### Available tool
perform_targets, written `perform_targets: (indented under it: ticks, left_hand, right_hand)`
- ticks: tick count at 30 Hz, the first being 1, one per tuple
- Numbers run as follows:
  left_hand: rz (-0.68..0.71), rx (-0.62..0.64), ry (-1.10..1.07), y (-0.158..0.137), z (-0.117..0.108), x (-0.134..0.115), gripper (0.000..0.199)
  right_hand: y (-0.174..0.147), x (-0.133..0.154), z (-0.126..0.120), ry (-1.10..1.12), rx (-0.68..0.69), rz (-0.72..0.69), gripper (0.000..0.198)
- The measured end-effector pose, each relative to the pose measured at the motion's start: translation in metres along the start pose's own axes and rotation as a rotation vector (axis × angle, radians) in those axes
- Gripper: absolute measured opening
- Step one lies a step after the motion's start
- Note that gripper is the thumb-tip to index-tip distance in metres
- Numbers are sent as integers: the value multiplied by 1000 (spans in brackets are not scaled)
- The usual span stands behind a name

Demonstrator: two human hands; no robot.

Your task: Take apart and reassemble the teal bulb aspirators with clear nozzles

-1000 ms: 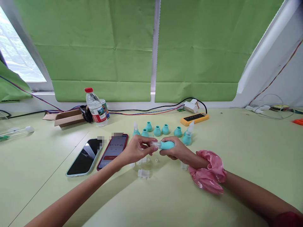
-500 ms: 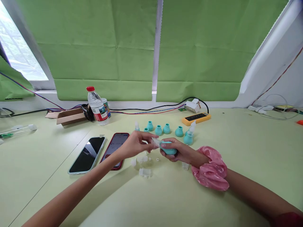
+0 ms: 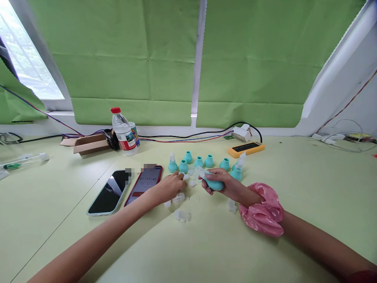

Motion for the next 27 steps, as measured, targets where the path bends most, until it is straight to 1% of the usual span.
perform_targets:
  ticks: [2,3,5,7,9,10,11,13,16,21,23,25,27]
  left_hand:
    - [-15,-48,-57,2,-2,1,21]
    - [-31,-101,-137,3,-7,1,19]
    - [-99,-254,-420,2,-20,1,15]
    - [-192,-386,-821,0,-33,0,19]
    - [-244,-425,-1205,-1,-40,-2,25]
    - [-253,-426,-1356,-1,-42,-3,27]
    - [-256,-417,-1475,-2,-42,-4,27]
    - [-255,-402,-1628,-1,-39,-4,24]
    - [-250,-391,-1692,-1,-35,-3,20]
    - [-268,-402,-1623,-3,-38,-10,22]
    - [-287,-468,-1603,-3,-38,-16,22]
    - [-303,-578,-1606,-4,-36,-23,22]
    - [-319,-682,-1624,-5,-33,-28,21]
  right_hand:
    - [1,-2,-1,-7,19,-4,24]
    - [1,-3,-2,-16,23,-10,23]
    - [1,-4,-2,-67,10,-38,22]
    - [1,-4,0,-162,-25,-86,22]
    - [-1,-2,4,-265,-72,-136,24]
    - [-2,-1,7,-308,-94,-155,26]
    - [-4,-1,9,-342,-115,-169,27]
    - [-6,1,13,-399,-158,-189,29]
    - [-9,3,17,-475,-207,-193,30]
    - [-13,3,19,-643,-297,-213,26]
    - [-15,4,20,-750,-344,-272,23]
    - [-17,5,22,-862,-391,-354,22]
    - [-18,5,23,-929,-418,-412,20]
Point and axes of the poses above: each hand's wrist, its own y-axis towards the middle knuckle, its own z-axis out of the palm, x = y × z, the point moved 2 cm from there along y, towards the middle knuckle, and after that the axes turned 3 degrees about x, right-handed, at the moved point
